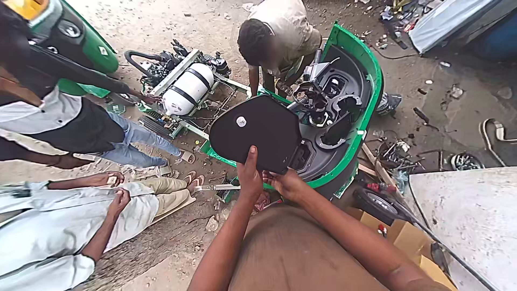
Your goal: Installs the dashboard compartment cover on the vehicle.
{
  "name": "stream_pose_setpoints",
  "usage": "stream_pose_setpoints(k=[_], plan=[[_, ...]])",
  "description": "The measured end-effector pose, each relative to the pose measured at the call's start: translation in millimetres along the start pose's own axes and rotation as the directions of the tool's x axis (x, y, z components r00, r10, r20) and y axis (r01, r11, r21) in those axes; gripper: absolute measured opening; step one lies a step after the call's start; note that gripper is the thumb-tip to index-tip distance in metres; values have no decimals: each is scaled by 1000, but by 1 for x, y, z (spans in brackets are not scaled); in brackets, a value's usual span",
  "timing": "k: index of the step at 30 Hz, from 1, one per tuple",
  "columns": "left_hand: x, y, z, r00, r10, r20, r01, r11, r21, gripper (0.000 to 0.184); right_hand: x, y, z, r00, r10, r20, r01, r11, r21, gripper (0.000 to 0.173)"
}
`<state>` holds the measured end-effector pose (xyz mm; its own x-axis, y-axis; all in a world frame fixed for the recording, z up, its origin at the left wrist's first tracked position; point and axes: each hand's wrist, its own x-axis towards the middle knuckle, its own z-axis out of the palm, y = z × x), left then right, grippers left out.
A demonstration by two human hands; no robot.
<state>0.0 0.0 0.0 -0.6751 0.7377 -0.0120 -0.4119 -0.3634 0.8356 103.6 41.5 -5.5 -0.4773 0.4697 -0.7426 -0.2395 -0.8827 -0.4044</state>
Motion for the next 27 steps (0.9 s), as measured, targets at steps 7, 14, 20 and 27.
stream_pose_setpoints(k=[7, 14, 20, 27], plan=[[10, 17, -38, 978, 201, -50, -194, 973, 123, 32, 23, -4, -61, 956, -71, 286, 116, 983, -145, 26], [1, 21, -41, 943, 332, -11, -321, 919, 231, 23, 22, -4, -46, 987, -84, 134, 92, 994, -56, 45], [-1, 23, -43, 936, 352, 13, -343, 903, 258, 21, 16, -3, -44, 952, -158, 263, 176, 984, -43, 34], [-5, 25, -42, 933, 358, -19, -339, 899, 277, 22, 19, 2, -53, 931, -247, 270, 275, 959, -70, 13]])
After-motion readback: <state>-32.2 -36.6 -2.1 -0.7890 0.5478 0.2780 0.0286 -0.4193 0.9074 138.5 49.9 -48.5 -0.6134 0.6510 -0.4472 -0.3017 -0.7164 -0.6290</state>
